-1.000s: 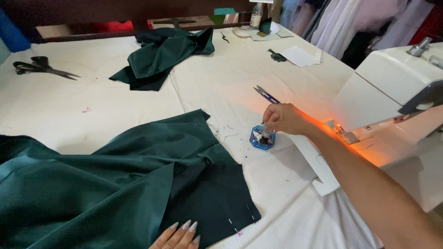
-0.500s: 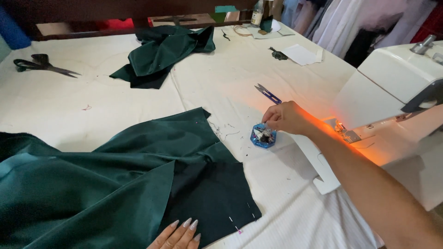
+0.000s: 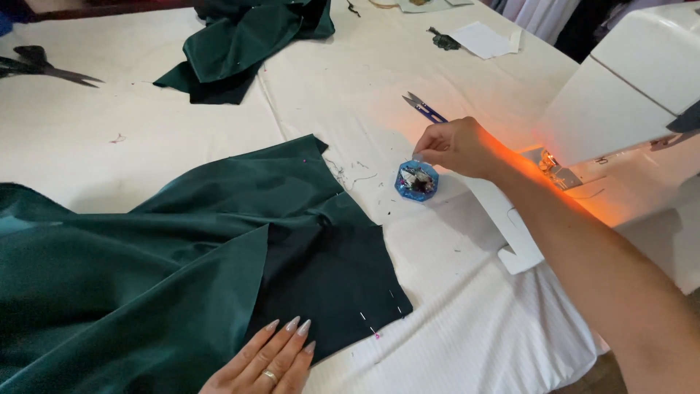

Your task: The person aligns two pieces of dark green fabric on a white table and secures them together using straight pins. They repeatedly pick pins from a small container and insert them along the fabric edges to hold the layers in place.

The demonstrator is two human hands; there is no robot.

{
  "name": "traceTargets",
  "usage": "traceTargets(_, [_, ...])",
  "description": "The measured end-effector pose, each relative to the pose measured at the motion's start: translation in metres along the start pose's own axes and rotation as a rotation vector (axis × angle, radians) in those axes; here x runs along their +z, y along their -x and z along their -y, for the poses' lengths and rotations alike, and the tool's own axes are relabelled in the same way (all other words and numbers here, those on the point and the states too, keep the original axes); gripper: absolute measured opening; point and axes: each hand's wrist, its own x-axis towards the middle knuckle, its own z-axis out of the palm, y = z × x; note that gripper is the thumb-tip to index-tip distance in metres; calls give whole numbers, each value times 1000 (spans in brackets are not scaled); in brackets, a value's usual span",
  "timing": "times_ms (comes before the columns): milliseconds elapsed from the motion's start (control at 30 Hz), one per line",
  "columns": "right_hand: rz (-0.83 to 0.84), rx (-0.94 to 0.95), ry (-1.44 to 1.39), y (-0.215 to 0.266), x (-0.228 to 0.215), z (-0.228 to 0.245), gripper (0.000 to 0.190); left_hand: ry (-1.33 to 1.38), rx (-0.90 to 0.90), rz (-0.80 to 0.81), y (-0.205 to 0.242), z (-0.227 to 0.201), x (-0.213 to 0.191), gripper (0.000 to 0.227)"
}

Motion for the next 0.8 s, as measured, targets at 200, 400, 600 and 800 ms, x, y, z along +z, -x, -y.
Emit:
traceTargets(200, [-45, -47, -154, 16, -4, 29, 10, 71, -65, 27, -3, -2, -10, 47])
traceTargets(400, [2, -198, 15, 60, 12, 63, 13, 236, -79, 126, -10, 0, -27, 46])
traceTargets(600, [286, -614, -82, 127, 79, 98, 10, 447, -163, 232, -19, -1, -48, 59])
traceTargets(800, [456, -512, -169, 138, 125, 93, 15, 537, -267, 171, -27, -3, -58, 74])
